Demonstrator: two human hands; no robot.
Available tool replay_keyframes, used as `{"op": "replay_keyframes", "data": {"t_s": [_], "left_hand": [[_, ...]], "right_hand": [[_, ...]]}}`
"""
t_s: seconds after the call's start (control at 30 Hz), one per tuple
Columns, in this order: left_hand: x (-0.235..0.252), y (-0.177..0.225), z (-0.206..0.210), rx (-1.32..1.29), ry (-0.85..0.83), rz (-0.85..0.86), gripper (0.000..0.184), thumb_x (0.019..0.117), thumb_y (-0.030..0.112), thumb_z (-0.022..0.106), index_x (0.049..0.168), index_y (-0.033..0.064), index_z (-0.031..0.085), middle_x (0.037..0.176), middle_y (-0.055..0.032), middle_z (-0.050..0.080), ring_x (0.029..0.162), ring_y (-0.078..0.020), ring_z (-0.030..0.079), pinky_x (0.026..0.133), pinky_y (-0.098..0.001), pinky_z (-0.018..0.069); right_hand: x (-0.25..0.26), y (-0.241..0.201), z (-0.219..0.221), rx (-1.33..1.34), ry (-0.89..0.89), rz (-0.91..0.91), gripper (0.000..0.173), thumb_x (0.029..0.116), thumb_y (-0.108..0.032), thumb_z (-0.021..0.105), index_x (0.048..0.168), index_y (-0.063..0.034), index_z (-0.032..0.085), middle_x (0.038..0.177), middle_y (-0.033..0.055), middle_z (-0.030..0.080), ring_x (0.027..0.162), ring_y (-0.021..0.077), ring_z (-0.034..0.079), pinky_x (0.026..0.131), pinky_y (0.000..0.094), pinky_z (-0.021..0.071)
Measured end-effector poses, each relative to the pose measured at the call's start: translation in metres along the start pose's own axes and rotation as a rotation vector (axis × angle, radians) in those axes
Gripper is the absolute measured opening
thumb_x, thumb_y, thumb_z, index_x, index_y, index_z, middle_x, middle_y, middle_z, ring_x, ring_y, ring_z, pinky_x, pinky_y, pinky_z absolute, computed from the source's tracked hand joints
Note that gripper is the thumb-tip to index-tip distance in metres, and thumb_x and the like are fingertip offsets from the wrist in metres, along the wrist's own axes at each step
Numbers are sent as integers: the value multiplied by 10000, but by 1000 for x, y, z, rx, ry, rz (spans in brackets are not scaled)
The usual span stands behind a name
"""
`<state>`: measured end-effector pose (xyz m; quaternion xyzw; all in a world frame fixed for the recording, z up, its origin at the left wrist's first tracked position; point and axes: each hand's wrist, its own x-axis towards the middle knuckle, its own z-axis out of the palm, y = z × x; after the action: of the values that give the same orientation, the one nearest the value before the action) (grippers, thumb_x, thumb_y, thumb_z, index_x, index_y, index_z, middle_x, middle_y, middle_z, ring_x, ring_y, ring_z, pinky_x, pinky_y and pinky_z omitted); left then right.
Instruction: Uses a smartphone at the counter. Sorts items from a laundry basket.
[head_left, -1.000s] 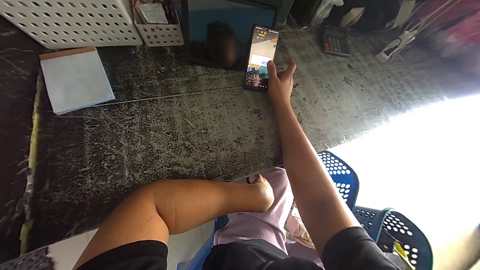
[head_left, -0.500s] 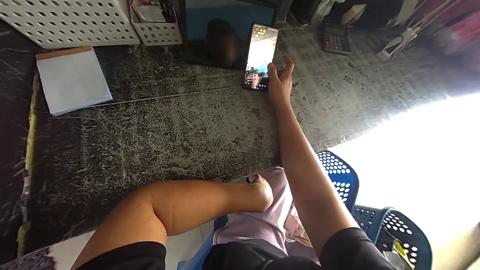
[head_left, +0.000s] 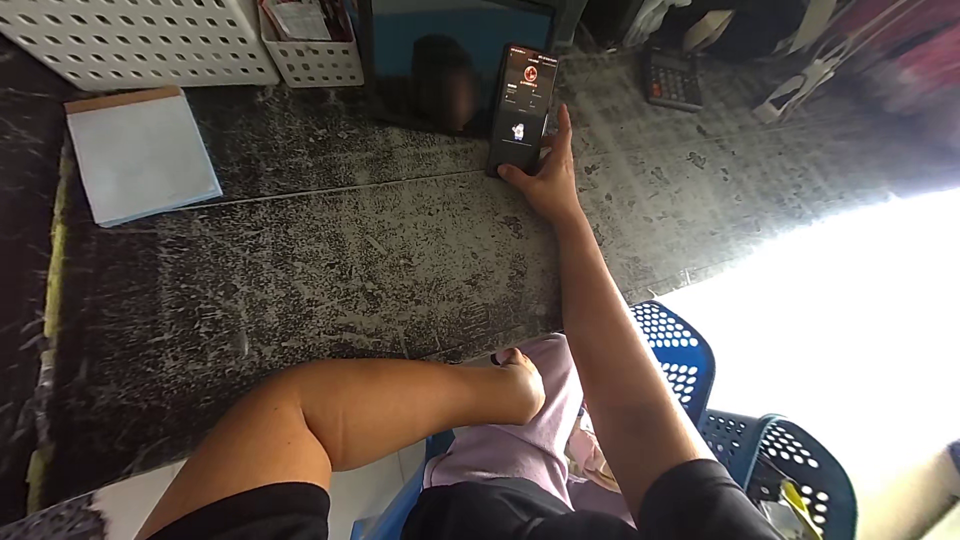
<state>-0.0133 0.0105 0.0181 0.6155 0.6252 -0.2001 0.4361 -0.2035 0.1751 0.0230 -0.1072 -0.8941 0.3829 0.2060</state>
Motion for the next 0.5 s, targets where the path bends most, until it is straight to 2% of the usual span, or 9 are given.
{"op": "replay_keyframes", "data": {"t_s": [0.07, 0.1, 0.2, 0.27, 0.3, 0.4, 0.5], "left_hand": [[-1, 0, 0, -1, -2, 7, 377, 1034, 71, 506, 1380, -76, 523, 1418, -309, 502, 1328, -461, 490, 1018, -631, 430], [-1, 0, 0, -1, -6, 9, 380, 1033, 71, 507, 1384, -76, 521, 1420, -310, 499, 1331, -462, 486, 1020, -632, 428], [-1, 0, 0, 8, -4, 9, 372, 1029, 71, 512, 1372, -70, 533, 1404, -310, 510, 1322, -462, 495, 1011, -635, 431], [0, 0, 1, 10, -5, 6, 375, 1028, 72, 511, 1374, -72, 531, 1407, -314, 508, 1325, -466, 493, 1017, -639, 429], [0, 0, 0, 8, -5, 5, 373, 1029, 69, 508, 1372, -76, 529, 1409, -316, 505, 1326, -467, 491, 1018, -639, 428], [-3, 0, -2, -16, -14, 1, 384, 1041, 66, 495, 1392, -87, 512, 1440, -329, 476, 1348, -478, 470, 1046, -645, 408], [-3, 1, -2, -7, -11, 4, 374, 1040, 68, 495, 1380, -86, 522, 1428, -322, 489, 1342, -472, 478, 1038, -640, 413]], "right_hand": [[-1, 0, 1, -60, 3, -6, 1298, 715, -495, 867, 1649, -81, 65, 1463, 242, 494, 1284, 373, 542, 1067, 561, 445], [-1, 0, 1, -53, 5, -9, 1276, 731, -486, 857, 1648, -77, 69, 1467, 244, 492, 1281, 371, 546, 1062, 560, 450], [-2, -3, -4, 101, 6, 24, 1034, 867, -327, 725, 1640, -64, 90, 1369, 209, 555, 1037, 248, 646, 890, 424, 550], [-3, -5, -6, 190, 6, 53, 936, 906, -236, 653, 1641, -79, 95, 1322, 194, 571, 927, 198, 657, 803, 363, 567], [-3, -5, -5, 198, 7, 52, 927, 906, -227, 650, 1640, -80, 104, 1299, 188, 586, 911, 194, 660, 793, 361, 570], [-3, -2, -3, 132, 0, 15, 996, 891, -328, 725, 1633, -57, 118, 1275, 194, 601, 938, 235, 655, 838, 417, 561], [-3, -1, -3, 81, 1, -10, 1106, 842, -434, 789, 1633, -55, 116, 1335, 216, 586, 1079, 281, 647, 943, 462, 541]]}}
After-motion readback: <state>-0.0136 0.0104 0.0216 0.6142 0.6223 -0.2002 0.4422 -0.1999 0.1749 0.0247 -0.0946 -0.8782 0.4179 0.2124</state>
